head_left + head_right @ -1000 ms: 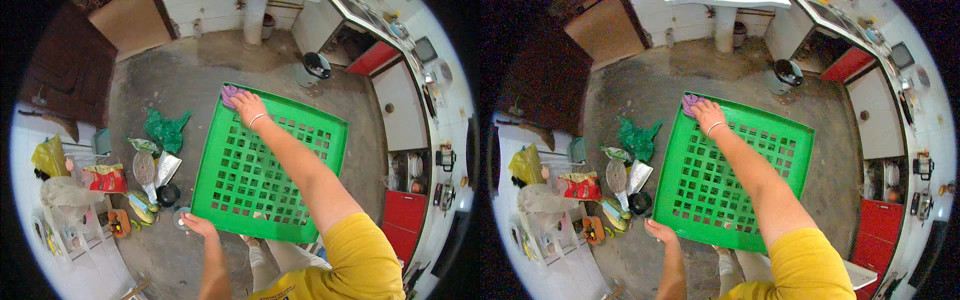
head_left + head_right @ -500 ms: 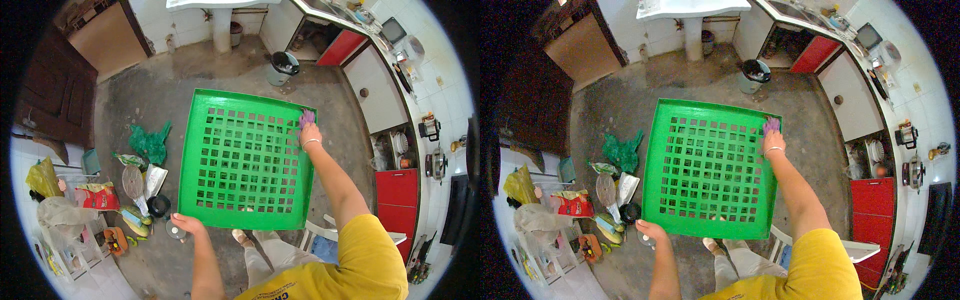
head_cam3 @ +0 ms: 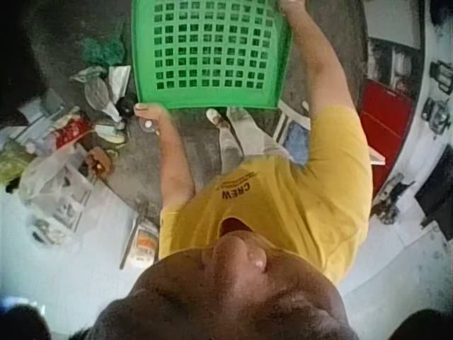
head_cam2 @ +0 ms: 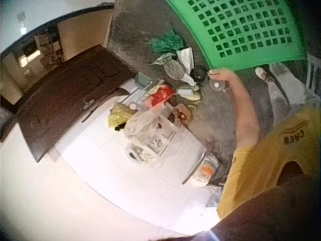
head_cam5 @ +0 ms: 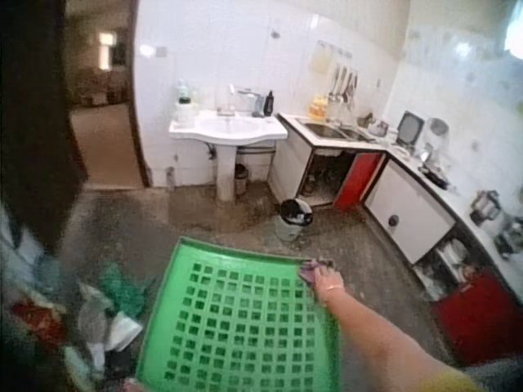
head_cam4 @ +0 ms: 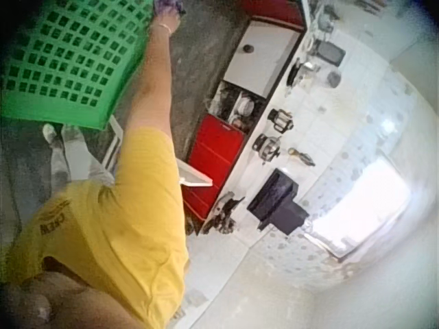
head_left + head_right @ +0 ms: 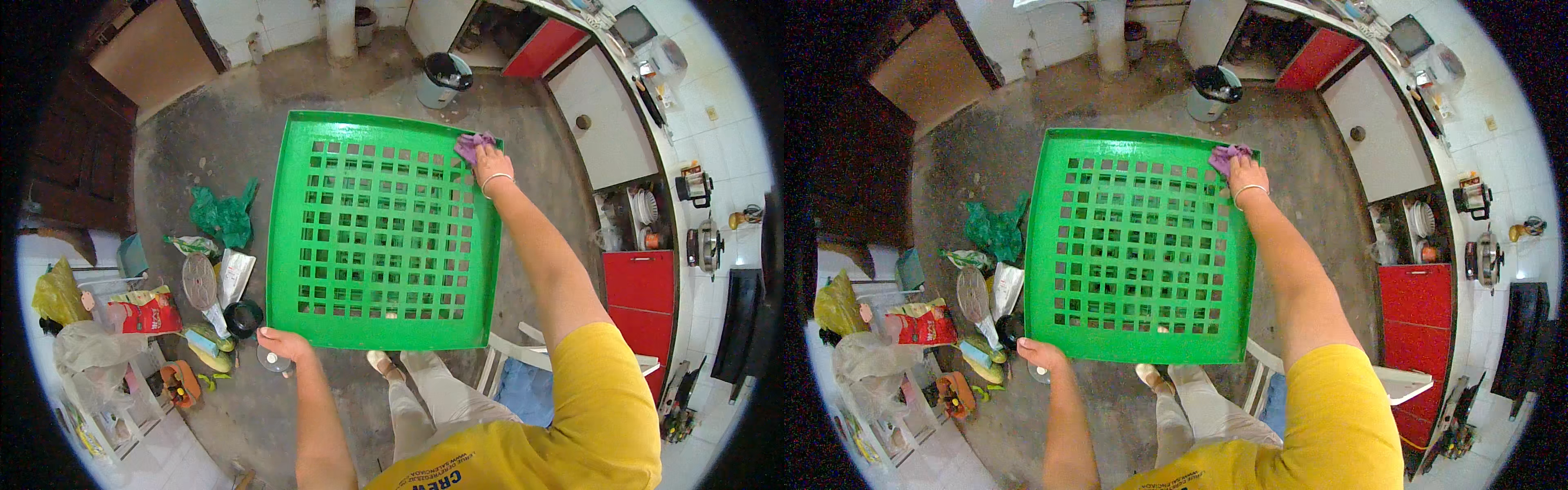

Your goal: The person moves a large green plastic crate to a workspace and wipes the top surface with a purple cloth, turning the crate over several times to wipe different sides.

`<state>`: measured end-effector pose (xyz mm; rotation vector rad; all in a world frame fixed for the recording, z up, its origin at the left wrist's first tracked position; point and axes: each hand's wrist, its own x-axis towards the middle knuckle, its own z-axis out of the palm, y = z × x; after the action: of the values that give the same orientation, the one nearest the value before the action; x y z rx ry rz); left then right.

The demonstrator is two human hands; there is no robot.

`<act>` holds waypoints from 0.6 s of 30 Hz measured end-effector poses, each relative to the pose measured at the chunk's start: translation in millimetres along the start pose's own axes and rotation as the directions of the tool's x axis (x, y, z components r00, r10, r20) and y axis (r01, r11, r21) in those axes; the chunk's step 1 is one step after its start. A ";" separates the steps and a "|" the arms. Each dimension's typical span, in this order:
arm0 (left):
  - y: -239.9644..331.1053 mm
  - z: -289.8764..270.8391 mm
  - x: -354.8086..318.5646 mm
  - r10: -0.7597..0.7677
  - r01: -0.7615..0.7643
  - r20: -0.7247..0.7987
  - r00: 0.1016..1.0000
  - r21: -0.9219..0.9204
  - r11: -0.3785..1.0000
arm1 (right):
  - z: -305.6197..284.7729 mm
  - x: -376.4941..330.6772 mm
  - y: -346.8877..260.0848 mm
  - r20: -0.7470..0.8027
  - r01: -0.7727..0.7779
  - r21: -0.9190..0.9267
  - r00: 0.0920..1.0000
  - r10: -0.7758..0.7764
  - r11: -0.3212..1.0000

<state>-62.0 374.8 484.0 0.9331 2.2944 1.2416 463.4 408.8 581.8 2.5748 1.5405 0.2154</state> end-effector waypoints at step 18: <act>2.6 -4.0 -4.1 -0.052 0.052 0.001 0.999 0.015 0.999 | 5.5 13.9 -24.5 0.237 -0.263 -0.044 0.935 0.265 0.964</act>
<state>-60.5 370.6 488.4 0.8737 2.3149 1.2034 449.9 432.3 572.6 2.6748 1.1071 -0.0620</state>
